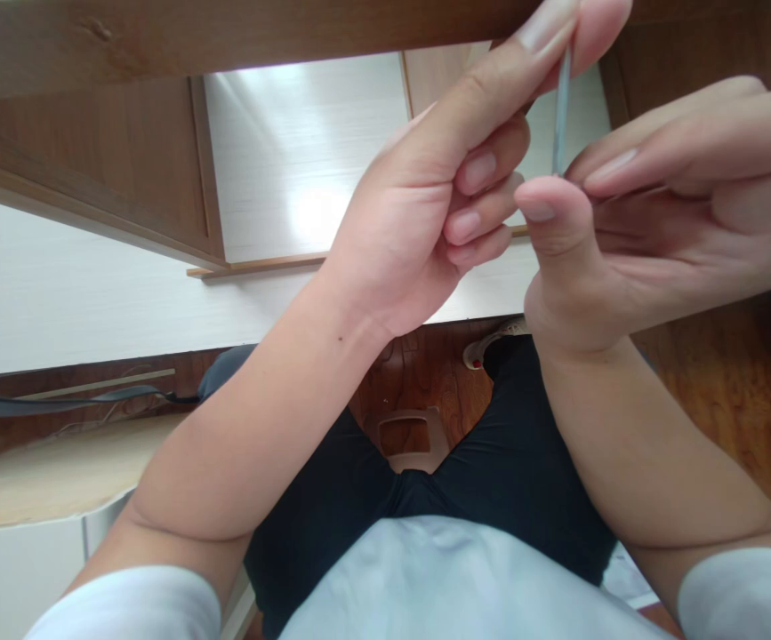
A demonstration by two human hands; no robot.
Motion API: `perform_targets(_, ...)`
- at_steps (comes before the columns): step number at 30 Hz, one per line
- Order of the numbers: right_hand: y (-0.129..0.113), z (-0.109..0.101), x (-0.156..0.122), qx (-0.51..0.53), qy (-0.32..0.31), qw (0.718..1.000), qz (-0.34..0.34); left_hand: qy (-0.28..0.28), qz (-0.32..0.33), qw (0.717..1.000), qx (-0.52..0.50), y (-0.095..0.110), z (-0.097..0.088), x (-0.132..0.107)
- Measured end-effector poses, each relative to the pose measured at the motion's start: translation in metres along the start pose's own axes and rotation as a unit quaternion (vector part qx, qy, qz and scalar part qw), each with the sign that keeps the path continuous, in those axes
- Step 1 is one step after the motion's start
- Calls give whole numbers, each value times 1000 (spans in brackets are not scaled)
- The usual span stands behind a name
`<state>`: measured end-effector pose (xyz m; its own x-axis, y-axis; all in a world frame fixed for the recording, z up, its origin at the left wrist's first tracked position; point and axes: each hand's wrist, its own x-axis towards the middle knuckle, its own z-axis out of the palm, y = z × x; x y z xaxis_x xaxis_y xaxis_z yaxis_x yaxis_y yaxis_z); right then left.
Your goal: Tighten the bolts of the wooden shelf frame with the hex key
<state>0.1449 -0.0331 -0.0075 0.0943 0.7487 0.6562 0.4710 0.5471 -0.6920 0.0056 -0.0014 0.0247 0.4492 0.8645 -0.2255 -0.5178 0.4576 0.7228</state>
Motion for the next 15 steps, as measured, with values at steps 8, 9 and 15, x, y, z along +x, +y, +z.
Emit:
perform_targets(8,3,13,-4,-42,74,992,-97,-45,45,998,-11,-2,-3,1)
perform_targets(9,2,14,-6,-34,79,993,-84,-52,46,997,-12,-2,-3,1)
perform_targets(15,-13,24,-12,9,77,997,-12,-45,46,998,-19,-1,-1,-1)
